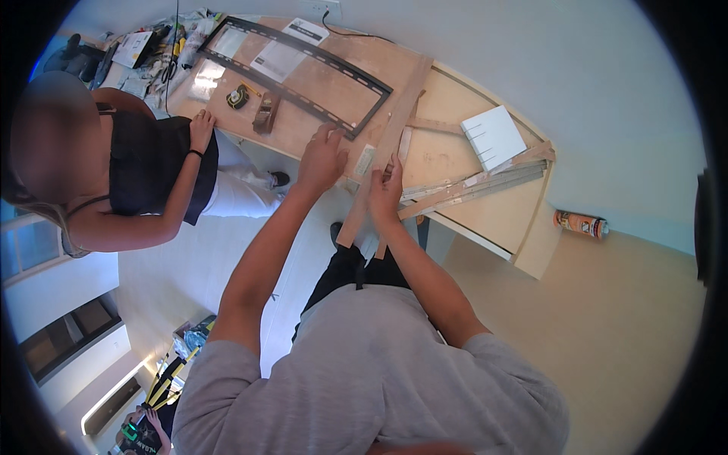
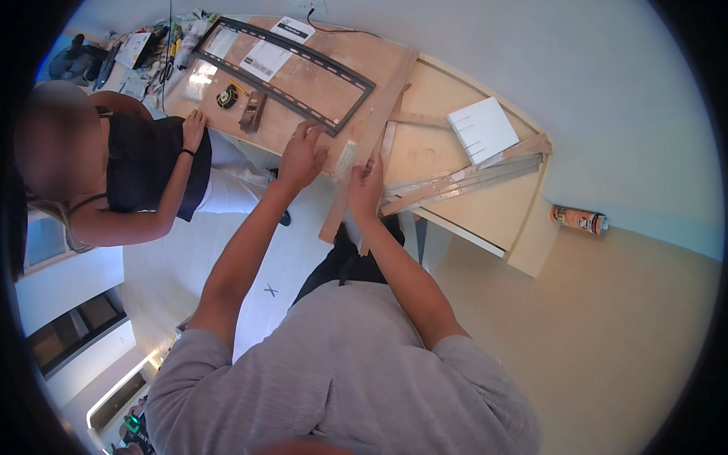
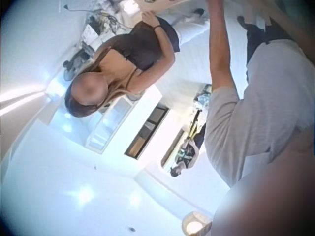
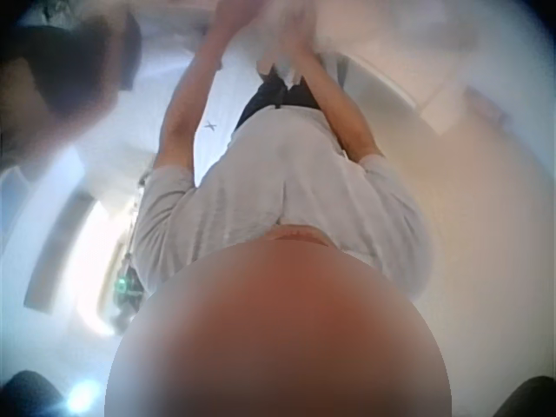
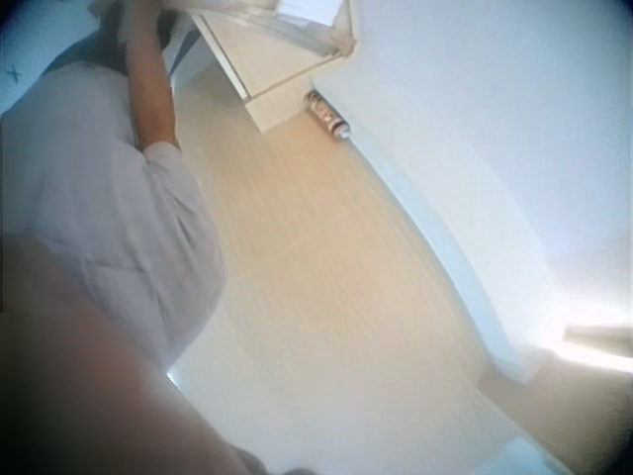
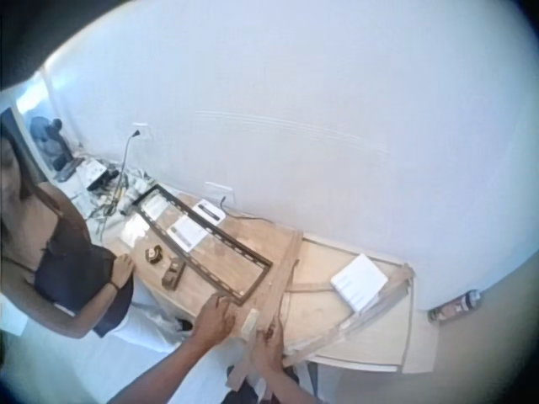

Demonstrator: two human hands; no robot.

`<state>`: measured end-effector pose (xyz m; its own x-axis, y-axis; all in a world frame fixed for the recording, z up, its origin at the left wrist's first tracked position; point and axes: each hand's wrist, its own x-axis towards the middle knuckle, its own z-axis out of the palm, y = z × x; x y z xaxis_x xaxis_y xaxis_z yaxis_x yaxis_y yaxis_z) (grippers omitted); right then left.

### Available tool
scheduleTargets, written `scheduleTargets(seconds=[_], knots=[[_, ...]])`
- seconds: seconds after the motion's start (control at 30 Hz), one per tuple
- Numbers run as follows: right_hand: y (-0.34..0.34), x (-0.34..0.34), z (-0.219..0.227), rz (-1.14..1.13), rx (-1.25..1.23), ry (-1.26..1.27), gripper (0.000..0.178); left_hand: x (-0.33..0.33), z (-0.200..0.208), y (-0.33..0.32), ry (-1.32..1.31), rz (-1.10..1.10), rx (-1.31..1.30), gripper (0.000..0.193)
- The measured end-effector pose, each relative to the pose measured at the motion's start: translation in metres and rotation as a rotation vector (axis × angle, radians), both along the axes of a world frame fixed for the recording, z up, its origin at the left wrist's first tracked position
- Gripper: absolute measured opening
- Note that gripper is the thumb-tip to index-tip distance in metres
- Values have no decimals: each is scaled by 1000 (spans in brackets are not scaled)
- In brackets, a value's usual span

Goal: The person handles a white box and wooden slats on a workbench, aligning and positioning the pieces while interacting with others. They repeatedly pick up and place the slats and box, appearing to prepare for assembly.

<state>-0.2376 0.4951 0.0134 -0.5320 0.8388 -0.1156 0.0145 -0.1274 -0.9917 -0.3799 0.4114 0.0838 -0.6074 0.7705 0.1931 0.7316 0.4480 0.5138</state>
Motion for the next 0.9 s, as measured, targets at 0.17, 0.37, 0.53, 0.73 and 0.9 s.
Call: scheduleTargets(seconds=[0.17,0.37,0.53,0.73,0.9], knots=[[8,4,-8,26,62,-135,53,78,-13,-63,-401,198,72,37],[20,12,-11,63,-133,-272,50,133,-36,-83,-1276,397,149,31],[63,17,-15,147,-97,-238,54,137,-40,-79,-1201,303,169,31],[141,-37,-18,52,-54,-117,59,143,-41,-83,-1147,248,239,32],[156,-52,-12,20,-187,-171,44,146,-46,-82,-1204,217,341,33]])
